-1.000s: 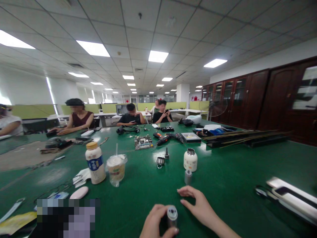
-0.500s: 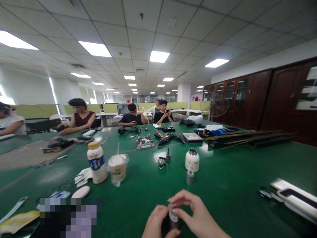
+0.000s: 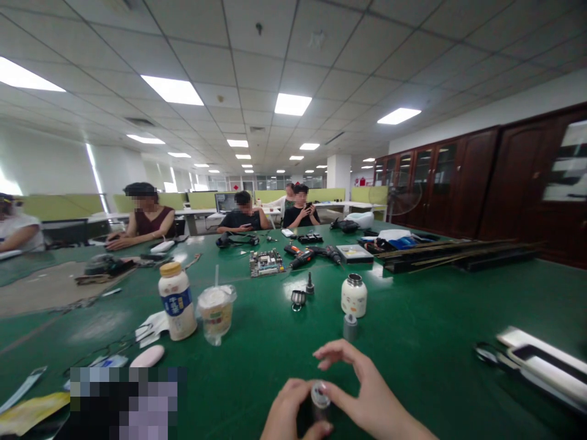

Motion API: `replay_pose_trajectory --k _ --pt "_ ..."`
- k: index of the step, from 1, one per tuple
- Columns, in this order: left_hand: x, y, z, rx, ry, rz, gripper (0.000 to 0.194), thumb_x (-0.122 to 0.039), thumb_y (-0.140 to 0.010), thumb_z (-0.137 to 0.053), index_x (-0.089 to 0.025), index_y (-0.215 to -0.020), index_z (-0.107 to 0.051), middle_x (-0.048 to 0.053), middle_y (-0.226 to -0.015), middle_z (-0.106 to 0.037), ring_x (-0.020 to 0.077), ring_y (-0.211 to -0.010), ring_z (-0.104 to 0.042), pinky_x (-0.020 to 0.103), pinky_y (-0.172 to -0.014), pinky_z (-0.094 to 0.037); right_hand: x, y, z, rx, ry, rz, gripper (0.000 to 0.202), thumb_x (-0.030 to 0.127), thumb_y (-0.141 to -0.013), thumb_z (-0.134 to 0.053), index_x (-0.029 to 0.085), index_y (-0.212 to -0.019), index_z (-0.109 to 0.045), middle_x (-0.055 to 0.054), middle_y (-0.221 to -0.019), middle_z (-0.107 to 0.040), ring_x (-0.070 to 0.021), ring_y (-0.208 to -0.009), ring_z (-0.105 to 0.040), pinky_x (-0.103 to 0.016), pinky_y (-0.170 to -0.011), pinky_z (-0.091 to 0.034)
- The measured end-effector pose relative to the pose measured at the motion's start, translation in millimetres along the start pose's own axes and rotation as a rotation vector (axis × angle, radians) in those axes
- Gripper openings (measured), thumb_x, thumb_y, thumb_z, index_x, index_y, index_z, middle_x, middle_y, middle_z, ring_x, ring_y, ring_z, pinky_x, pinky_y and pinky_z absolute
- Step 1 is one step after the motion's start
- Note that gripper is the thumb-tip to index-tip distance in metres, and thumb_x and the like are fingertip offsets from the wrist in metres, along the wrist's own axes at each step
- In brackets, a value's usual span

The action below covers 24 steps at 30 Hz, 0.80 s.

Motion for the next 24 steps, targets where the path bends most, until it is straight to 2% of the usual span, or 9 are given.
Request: replay_pose_trajectory --k 2,4,8,11,14,16,19,22,24 --pt "-3 0 0.9 -0.003 -0.001 0.004 0.048 -0.014 -0.065 -0.074 -0.022 -0.112 -0.066 0.006 -0.101 -0.067 0.0233 -0.095 -0.062 0.031 -0.085 -0.049 0 1 -6 0.052 -0.060 -0.006 0.035 0.010 -0.076 -0.063 0.022 -0.109 -0.060 -0.004 -0.110 -0.067 -0.0187 -0.093 -0.067 -0.035 -0.092 -0.047" --pt "-5 0 1.9 -0.007 0.000 0.009 0.050 -0.013 -0.065 -0.074 -0.022 -0.114 -0.066 0.006 -0.102 -0.067 0.0233 -0.095 -0.062 0.031 -0.085 -0.049 -3 0 -10 0.065 -0.084 -0.034 0.032 0.007 -0.076 -0.061 0.022 -0.104 -0.062 -0.003 -0.107 -0.068 -0.0180 -0.089 -0.068 -0.034 -0.090 -0.049" --pt "-5 1 2.1 -0.009 -0.022 0.024 0.043 -0.017 -0.067 -0.074 -0.020 -0.110 -0.067 0.007 -0.099 -0.067 0.0231 -0.093 -0.063 0.031 -0.084 -0.049 -15 -6 -1 -0.067 -0.114 -0.044 0.024 0.010 -0.077 -0.062 0.021 -0.098 -0.062 -0.003 -0.098 -0.070 -0.0187 -0.086 -0.069 -0.034 -0.087 -0.050" --pt "-3 1 1.3 -0.003 -0.037 0.009 0.045 -0.021 -0.068 -0.075 -0.020 -0.112 -0.066 0.008 -0.101 -0.067 0.0235 -0.094 -0.062 0.031 -0.085 -0.049 -40 -11 15 -0.152 -0.107 -0.078 0.023 0.015 -0.077 -0.064 0.020 -0.099 -0.059 -0.006 -0.101 -0.069 -0.0201 -0.085 -0.070 -0.037 -0.086 -0.051" --pt "-1 1 1.6 -0.003 -0.042 0.010 0.048 -0.021 -0.067 -0.075 -0.020 -0.114 -0.065 0.008 -0.103 -0.067 0.0237 -0.096 -0.062 0.032 -0.087 -0.049 -71 -11 20 -0.109 -0.080 -0.158 0.029 0.014 -0.072 -0.066 0.019 -0.100 -0.060 -0.007 -0.099 -0.069 -0.0212 -0.081 -0.070 -0.039 -0.083 -0.052" --pt "-1 1 1.8 0.001 -0.037 0.009 0.048 -0.022 -0.068 -0.075 -0.020 -0.114 -0.065 0.008 -0.103 -0.067 0.0238 -0.096 -0.062 0.032 -0.087 -0.049 -83 -8 18 -0.067 -0.080 -0.186 0.028 0.013 -0.070 -0.066 0.018 -0.097 -0.061 -0.007 -0.098 -0.070 -0.0221 -0.082 -0.070 -0.040 -0.082 -0.053" --pt "0 1 2.0 -0.002 -0.028 0.005 0.047 -0.023 -0.068 -0.076 -0.020 -0.114 -0.065 0.008 -0.103 -0.067 0.0241 -0.097 -0.062 0.032 -0.087 -0.049 -76 -7 17 -0.069 -0.125 -0.174 0.023 0.017 -0.074 -0.066 0.018 -0.096 -0.062 -0.008 -0.100 -0.070 -0.0228 -0.086 -0.070 -0.041 -0.085 -0.052" --pt "4 0 0.4 0.006 -0.011 0.002 0.049 -0.026 -0.067 -0.078 -0.020 -0.115 -0.065 0.009 -0.103 -0.067 0.0247 -0.096 -0.063 0.032 -0.087 -0.049 -50 -9 15 -0.098 -0.200 -0.149 0.026 0.022 -0.075 -0.069 0.018 -0.098 -0.059 -0.009 -0.103 -0.068 -0.0230 -0.084 -0.071 -0.041 -0.086 -0.052" --pt "6 0 -1.2 0.014 -0.006 0.000 0.049 -0.026 -0.067 -0.078 -0.021 -0.114 -0.066 0.008 -0.103 -0.067 0.0248 -0.095 -0.063 0.032 -0.086 -0.049 -29 -9 9 -0.069 -0.235 -0.118 0.025 0.021 -0.075 -0.070 0.018 -0.097 -0.058 -0.008 -0.102 -0.068 -0.0229 -0.084 -0.071 -0.040 -0.084 -0.053"
Point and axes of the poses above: each hand's wrist, its own y-axis away from the middle knuckle, its own z-axis out of the back of the hand, x = y × z, the point moved 7 cm from there along -y, towards the middle knuckle
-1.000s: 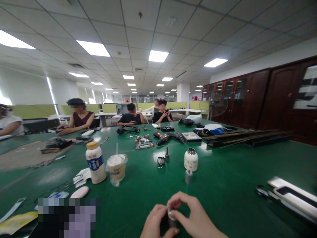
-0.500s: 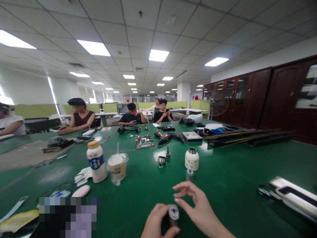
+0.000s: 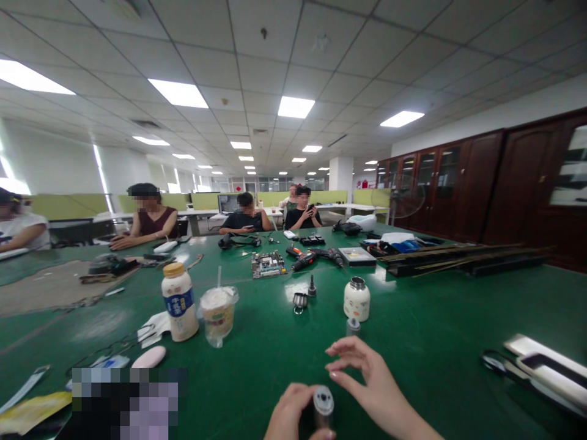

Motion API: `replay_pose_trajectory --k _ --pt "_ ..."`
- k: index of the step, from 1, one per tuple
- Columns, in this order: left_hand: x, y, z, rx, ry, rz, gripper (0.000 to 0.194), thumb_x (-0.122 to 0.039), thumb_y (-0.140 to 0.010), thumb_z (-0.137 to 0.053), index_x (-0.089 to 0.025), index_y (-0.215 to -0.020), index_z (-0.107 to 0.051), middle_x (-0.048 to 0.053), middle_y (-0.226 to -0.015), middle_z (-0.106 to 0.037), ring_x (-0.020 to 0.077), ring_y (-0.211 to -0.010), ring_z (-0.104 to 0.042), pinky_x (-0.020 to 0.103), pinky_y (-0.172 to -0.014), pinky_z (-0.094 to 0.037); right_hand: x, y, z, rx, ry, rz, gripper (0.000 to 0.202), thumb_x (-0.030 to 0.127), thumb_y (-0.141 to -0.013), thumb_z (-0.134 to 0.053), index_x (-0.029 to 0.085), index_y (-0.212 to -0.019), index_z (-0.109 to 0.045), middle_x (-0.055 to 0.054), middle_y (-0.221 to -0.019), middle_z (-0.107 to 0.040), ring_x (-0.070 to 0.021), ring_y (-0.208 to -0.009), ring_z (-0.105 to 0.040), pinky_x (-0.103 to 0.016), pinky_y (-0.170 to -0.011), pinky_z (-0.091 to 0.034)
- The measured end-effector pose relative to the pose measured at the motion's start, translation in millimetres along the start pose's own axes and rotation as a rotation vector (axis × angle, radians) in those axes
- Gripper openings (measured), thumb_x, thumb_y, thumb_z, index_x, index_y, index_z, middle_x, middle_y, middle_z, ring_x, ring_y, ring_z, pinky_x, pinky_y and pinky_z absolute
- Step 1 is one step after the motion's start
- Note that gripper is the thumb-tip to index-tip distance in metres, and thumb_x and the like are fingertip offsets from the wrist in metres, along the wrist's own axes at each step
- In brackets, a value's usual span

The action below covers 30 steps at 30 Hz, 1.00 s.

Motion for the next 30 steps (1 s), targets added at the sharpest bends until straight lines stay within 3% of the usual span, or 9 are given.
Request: replay_pose_trajectory --k 3,6,13,17,20,25,30 --pt "-1 0 -0.3 -0.011 -0.002 -0.012 0.044 -0.022 -0.067 -0.077 -0.020 -0.110 -0.067 0.007 -0.101 -0.067 0.0241 -0.094 -0.062 0.031 -0.086 -0.049 15 7 -17 0.066 0.019 0.022 0.021 0.012 -0.075 -0.066 0.019 -0.094 -0.061 -0.005 -0.097 -0.069 -0.0211 -0.083 -0.070 -0.036 -0.083 -0.052" --pt "-2 -1 0.0 -0.020 0.004 0.001 0.044 -0.015 -0.066 -0.075 -0.020 -0.108 -0.067 0.007 -0.101 -0.067 0.0237 -0.095 -0.062 0.031 -0.086 -0.048 15 13 -26 0.089 0.067 0.021 0.023 0.006 -0.073 -0.062 0.019 -0.092 -0.063 -0.003 -0.093 -0.069 -0.0197 -0.084 -0.069 -0.033 -0.083 -0.051" --pt "2 -1 -1.0 0.003 0.010 0.065 0.047 -0.015 -0.064 -0.077 -0.022 -0.110 -0.068 0.006 -0.099 -0.067 0.0234 -0.093 -0.062 0.031 -0.085 -0.048 16 8 -11 -0.028 0.190 0.066 0.020 0.019 -0.077 -0.066 0.019 -0.096 -0.062 -0.003 -0.087 -0.067 -0.0190 -0.078 -0.066 -0.032 -0.078 -0.051" --pt "2 -1 -0.2 -0.010 0.017 0.050 0.043 -0.019 -0.065 -0.077 -0.022 -0.107 -0.069 0.006 -0.099 -0.067 0.0233 -0.093 -0.062 0.030 -0.085 -0.048 17 12 -21 0.048 0.125 0.041 0.029 0.015 -0.073 -0.068 0.020 -0.101 -0.062 -0.005 -0.104 -0.068 -0.0208 -0.086 -0.069 -0.035 -0.086 -0.051" --pt "2 -1 0.2 -0.006 0.005 0.055 0.045 -0.017 -0.064 -0.077 -0.021 -0.108 -0.068 0.007 -0.101 -0.067 0.0238 -0.094 -0.062 0.031 -0.085 -0.048 16 12 -25 0.057 0.112 0.027 0.023 0.014 -0.073 -0.066 0.020 -0.095 -0.064 -0.005 -0.099 -0.070 -0.0212 -0.084 -0.070 -0.036 -0.084 -0.053" --pt "-1 -1 0.8 0.009 -0.007 0.022 0.047 -0.024 -0.068 -0.076 -0.020 -0.113 -0.066 0.009 -0.102 -0.066 0.0249 -0.095 -0.062 0.032 -0.086 -0.049 1 -3 12 -0.133 0.083 0.068 0.022 0.025 -0.077 -0.069 0.019 -0.096 -0.059 -0.008 -0.101 -0.070 -0.0230 -0.086 -0.071 -0.040 -0.087 -0.052" --pt "-3 0 1.5 -0.005 -0.015 0.038 0.048 -0.023 -0.067 -0.076 -0.020 -0.113 -0.066 0.009 -0.102 -0.066 0.0248 -0.095 -0.062 0.033 -0.087 -0.049 -46 -10 30 -0.031 0.158 -0.024 0.024 0.022 -0.075 -0.068 0.018 -0.098 -0.061 -0.007 -0.100 -0.070 -0.0224 -0.087 -0.071 -0.039 -0.085 -0.054"
Point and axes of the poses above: each hand's wrist, its own y-axis away from the middle knuckle, its own z-axis out of the back of the hand, x = y × z, the point moved 7 cm from there along -y, towards the middle knuckle
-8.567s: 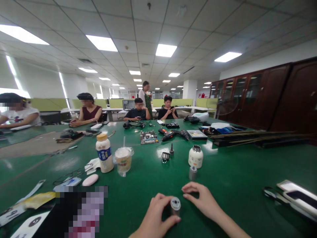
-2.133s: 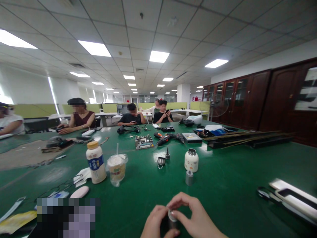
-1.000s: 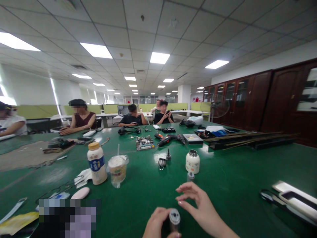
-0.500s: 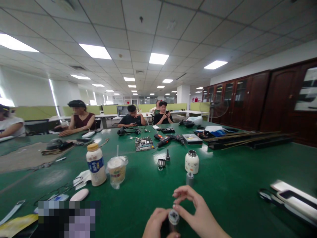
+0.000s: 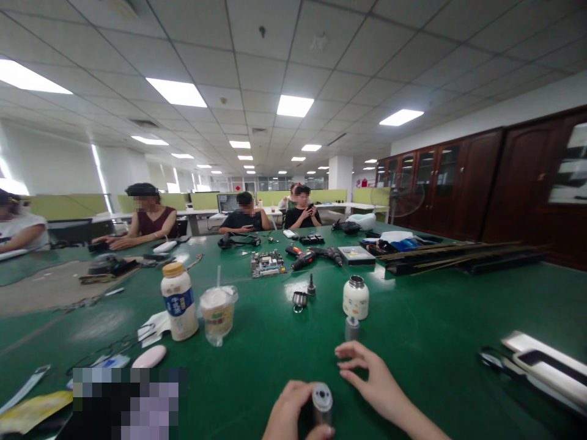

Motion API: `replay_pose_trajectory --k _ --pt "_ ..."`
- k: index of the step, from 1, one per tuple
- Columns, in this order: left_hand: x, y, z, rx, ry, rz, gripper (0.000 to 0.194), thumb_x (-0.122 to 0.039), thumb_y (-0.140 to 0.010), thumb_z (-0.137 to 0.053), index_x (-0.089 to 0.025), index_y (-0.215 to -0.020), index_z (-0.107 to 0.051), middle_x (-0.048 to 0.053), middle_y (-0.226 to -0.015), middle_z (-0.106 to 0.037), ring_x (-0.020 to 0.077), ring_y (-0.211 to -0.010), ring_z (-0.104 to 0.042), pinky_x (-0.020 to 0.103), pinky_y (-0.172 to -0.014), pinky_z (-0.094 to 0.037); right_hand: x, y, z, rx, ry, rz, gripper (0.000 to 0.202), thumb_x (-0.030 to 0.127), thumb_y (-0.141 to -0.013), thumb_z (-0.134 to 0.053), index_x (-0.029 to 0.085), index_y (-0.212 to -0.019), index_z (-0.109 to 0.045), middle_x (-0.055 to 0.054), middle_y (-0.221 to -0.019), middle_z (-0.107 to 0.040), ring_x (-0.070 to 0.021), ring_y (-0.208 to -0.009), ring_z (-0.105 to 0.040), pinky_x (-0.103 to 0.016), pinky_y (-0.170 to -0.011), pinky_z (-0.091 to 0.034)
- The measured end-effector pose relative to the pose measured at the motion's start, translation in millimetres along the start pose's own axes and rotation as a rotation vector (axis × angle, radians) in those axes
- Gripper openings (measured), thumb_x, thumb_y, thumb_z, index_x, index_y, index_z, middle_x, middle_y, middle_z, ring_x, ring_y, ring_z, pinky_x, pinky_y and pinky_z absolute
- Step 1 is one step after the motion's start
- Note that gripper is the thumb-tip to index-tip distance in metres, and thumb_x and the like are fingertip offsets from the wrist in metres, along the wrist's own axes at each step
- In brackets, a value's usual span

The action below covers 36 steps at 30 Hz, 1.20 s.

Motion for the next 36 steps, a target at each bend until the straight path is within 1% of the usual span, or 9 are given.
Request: replay_pose_trajectory --k 2,4,8,11,14,19,23,31,36 --pt "-1 0 0.2 -0.005 0.000 0.002 0.048 -0.022 -0.067 -0.076 -0.020 -0.113 -0.066 0.008 -0.101 -0.066 0.0244 -0.095 -0.062 0.033 -0.087 -0.049 -7 1 -3 0.030 0.006 -0.005 0.021 0.020 -0.075 -0.067 0.018 -0.095 -0.062 -0.007 -0.100 -0.070 -0.0224 -0.087 -0.071 -0.038 -0.083 -0.054" --pt "-1 0 0.6 -0.011 0.004 -0.007 0.048 -0.022 -0.067 -0.075 -0.020 -0.114 -0.066 0.008 -0.102 -0.066 0.0242 -0.095 -0.062 0.033 -0.087 -0.049 -3 3 -4 0.009 -0.026 -0.008 0.021 0.021 -0.076 -0.068 0.017 -0.096 -0.062 -0.007 -0.101 -0.070 -0.0222 -0.085 -0.071 -0.039 -0.084 -0.054" --pt "-1 0 0.8 -0.011 0.006 -0.026 0.046 -0.024 -0.068 -0.076 -0.021 -0.113 -0.066 0.007 -0.101 -0.067 0.0235 -0.094 -0.062 0.032 -0.086 -0.049 31 8 -13 -0.006 -0.143 0.013 0.028 0.029 -0.076 -0.072 0.018 -0.097 -0.059 -0.008 -0.102 -0.069 -0.0234 -0.087 -0.071 -0.040 -0.086 -0.054" --pt "-1 1 0.4 -0.015 0.008 -0.042 0.042 -0.025 -0.070 -0.076 -0.021 -0.110 -0.066 0.007 -0.099 -0.066 0.0232 -0.093 -0.062 0.032 -0.084 -0.049 57 15 -28 0.061 -0.185 0.043 0.022 0.023 -0.077 -0.071 0.019 -0.094 -0.059 -0.006 -0.099 -0.070 -0.0222 -0.086 -0.071 -0.038 -0.084 -0.054" --pt "-3 1 0.5 -0.030 0.022 -0.050 0.041 -0.021 -0.068 -0.076 -0.020 -0.108 -0.067 0.007 -0.098 -0.067 0.0232 -0.093 -0.062 0.031 -0.084 -0.049 68 22 -41 0.119 -0.123 0.068 0.013 0.015 -0.078 -0.066 0.019 -0.090 -0.063 -0.004 -0.092 -0.070 -0.0205 -0.086 -0.070 -0.034 -0.083 -0.053" --pt "-6 2 1.4 -0.030 0.031 -0.052 0.043 -0.017 -0.068 -0.075 -0.022 -0.110 -0.066 0.006 -0.100 -0.067 0.0230 -0.094 -0.061 0.031 -0.085 -0.048 63 23 -41 0.077 -0.037 0.066 0.022 0.007 -0.072 -0.067 0.020 -0.090 -0.065 0.000 -0.085 -0.069 -0.0178 -0.080 -0.067 -0.030 -0.079 -0.051" --pt "-6 1 1.7 -0.026 0.013 -0.043 0.043 -0.017 -0.067 -0.075 -0.019 -0.109 -0.066 0.007 -0.098 -0.066 0.0234 -0.092 -0.062 0.031 -0.083 -0.049 57 19 -36 0.016 -0.055 0.072 0.027 0.008 -0.072 -0.069 0.020 -0.095 -0.063 0.000 -0.084 -0.067 -0.0167 -0.078 -0.066 -0.029 -0.077 -0.051" --pt "-3 0 0.4 -0.022 0.016 -0.046 0.043 -0.017 -0.068 -0.075 -0.018 -0.110 -0.066 0.008 -0.100 -0.067 0.0240 -0.094 -0.062 0.031 -0.084 -0.049 62 26 -47 0.128 -0.138 0.054 0.026 0.006 -0.076 -0.062 0.020 -0.098 -0.060 -0.003 -0.095 -0.068 -0.0187 -0.086 -0.068 -0.032 -0.083 -0.051" --pt "-4 0 0.2 -0.003 0.013 -0.026 0.042 -0.017 -0.068 -0.074 -0.019 -0.110 -0.067 0.008 -0.100 -0.067 0.0245 -0.095 -0.061 0.032 -0.086 -0.048 68 25 -41 0.177 -0.105 0.093 0.033 0.009 -0.077 -0.063 0.021 -0.107 -0.057 -0.005 -0.100 -0.067 -0.0194 -0.087 -0.067 -0.037 -0.088 -0.048"
Point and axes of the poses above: each hand's wrist, its own y-axis away from the middle knuckle, its own z-axis out of the back of the hand, x = y × z, the point moved 7 cm from there along -y, towards the middle knuckle
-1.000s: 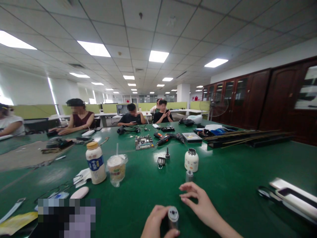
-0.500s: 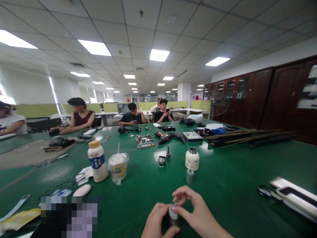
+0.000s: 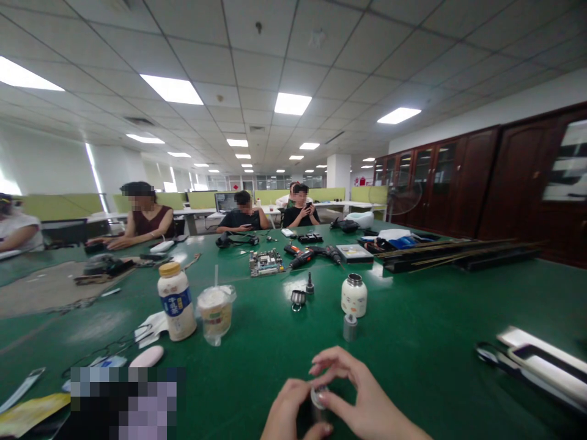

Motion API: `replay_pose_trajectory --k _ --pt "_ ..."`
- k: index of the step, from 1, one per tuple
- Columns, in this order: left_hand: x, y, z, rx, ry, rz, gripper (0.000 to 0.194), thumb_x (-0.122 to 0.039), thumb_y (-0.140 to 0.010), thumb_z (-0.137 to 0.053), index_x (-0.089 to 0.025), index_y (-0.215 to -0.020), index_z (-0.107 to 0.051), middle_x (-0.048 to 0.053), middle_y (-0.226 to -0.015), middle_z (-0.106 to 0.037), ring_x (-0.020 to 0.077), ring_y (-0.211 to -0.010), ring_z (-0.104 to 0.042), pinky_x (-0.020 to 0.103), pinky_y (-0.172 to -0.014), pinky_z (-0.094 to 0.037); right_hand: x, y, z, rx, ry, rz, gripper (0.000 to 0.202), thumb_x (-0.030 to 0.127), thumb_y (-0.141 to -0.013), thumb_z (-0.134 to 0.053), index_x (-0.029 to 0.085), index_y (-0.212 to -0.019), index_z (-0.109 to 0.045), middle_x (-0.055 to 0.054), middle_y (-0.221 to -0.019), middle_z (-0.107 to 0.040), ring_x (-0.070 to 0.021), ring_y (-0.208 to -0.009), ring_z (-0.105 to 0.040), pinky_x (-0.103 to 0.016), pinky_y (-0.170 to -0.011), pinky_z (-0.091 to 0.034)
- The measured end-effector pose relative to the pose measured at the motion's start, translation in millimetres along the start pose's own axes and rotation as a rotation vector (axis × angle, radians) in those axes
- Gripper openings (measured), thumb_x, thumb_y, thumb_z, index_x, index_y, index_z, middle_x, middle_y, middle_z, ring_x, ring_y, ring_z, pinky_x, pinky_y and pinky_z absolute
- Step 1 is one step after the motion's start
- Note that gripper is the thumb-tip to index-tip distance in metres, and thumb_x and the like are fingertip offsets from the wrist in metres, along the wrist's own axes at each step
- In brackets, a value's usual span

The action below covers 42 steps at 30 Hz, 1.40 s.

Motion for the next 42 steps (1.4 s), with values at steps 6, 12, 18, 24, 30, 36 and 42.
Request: replay_pose_trajectory --k 6,12,18,24,30,36,42 --pt "1 0 -1.7 0.013 0.003 0.018 0.044 -0.017 -0.068 -0.075 -0.018 -0.110 -0.066 0.008 -0.099 -0.065 0.0242 -0.092 -0.061 0.032 -0.084 -0.048 2 0 9 -0.058 0.009 0.049 0.036 0.018 -0.082 -0.063 0.021 -0.115 -0.050 -0.007 -0.104 -0.065 -0.0198 -0.087 -0.066 -0.038 -0.086 -0.049" --pt "0 1 -0.5 -0.011 -0.017 0.008 0.040 -0.016 -0.068 -0.074 -0.017 -0.106 -0.067 0.008 -0.097 -0.065 0.0235 -0.091 -0.061 0.031 -0.083 -0.048 -6 -2 -1 -0.085 0.009 -0.015 0.027 0.014 -0.077 -0.066 0.021 -0.102 -0.057 -0.006 -0.099 -0.069 -0.0204 -0.087 -0.070 -0.037 -0.086 -0.051" --pt "-3 1 2.0 -0.009 -0.026 -0.008 0.044 -0.024 -0.070 -0.074 -0.018 -0.113 -0.065 0.008 -0.099 -0.065 0.0239 -0.093 -0.061 0.032 -0.084 -0.049 -44 -14 46 -0.251 0.007 -0.030 0.032 0.026 -0.078 -0.069 0.020 -0.106 -0.054 -0.008 -0.105 -0.068 -0.0226 -0.089 -0.070 -0.041 -0.089 -0.051" --pt "-2 2 2.8 -0.018 -0.017 -0.002 0.045 -0.022 -0.070 -0.074 -0.019 -0.114 -0.065 0.008 -0.100 -0.065 0.0241 -0.094 -0.061 0.033 -0.086 -0.049 -72 -12 48 -0.158 0.037 -0.108 0.025 0.025 -0.077 -0.069 0.018 -0.099 -0.060 -0.010 -0.103 -0.068 -0.0250 -0.090 -0.070 -0.043 -0.087 -0.053" --pt "-8 3 2.8 -0.014 0.008 0.029 0.041 -0.021 -0.072 -0.073 -0.018 -0.112 -0.066 0.009 -0.100 -0.065 0.0240 -0.095 -0.061 0.033 -0.086 -0.048 -14 -10 18 -0.073 -0.137 -0.049 0.031 0.022 -0.076 -0.071 0.021 -0.102 -0.055 -0.007 -0.110 -0.065 -0.0226 -0.091 -0.070 -0.039 -0.086 -0.054" --pt "-12 4 3.0 -0.027 0.044 0.027 0.047 -0.014 -0.071 -0.071 -0.018 -0.117 -0.063 0.009 -0.103 -0.065 0.0242 -0.099 -0.059 0.035 -0.089 -0.046 2 0 -8 0.031 0.010 -0.038 0.026 0.006 -0.077 -0.061 0.021 -0.098 -0.063 -0.002 -0.100 -0.068 -0.0185 -0.091 -0.069 -0.033 -0.086 -0.051" --pt "-12 3 3.6 -0.008 0.020 0.068 0.040 -0.013 -0.070 -0.072 -0.018 -0.109 -0.067 0.009 -0.102 -0.065 0.0238 -0.097 -0.059 0.035 -0.089 -0.046 -1 -5 12 -0.112 0.147 0.005 0.021 0.021 -0.080 -0.066 0.021 -0.100 -0.061 0.000 -0.084 -0.065 -0.0157 -0.072 -0.063 -0.029 -0.071 -0.051"
Point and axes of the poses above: each hand's wrist, its own y-axis away from the middle knuckle, its own z-axis out of the back of the hand, x = y × z, the point moved 7 cm from there along -y, towards the middle knuckle
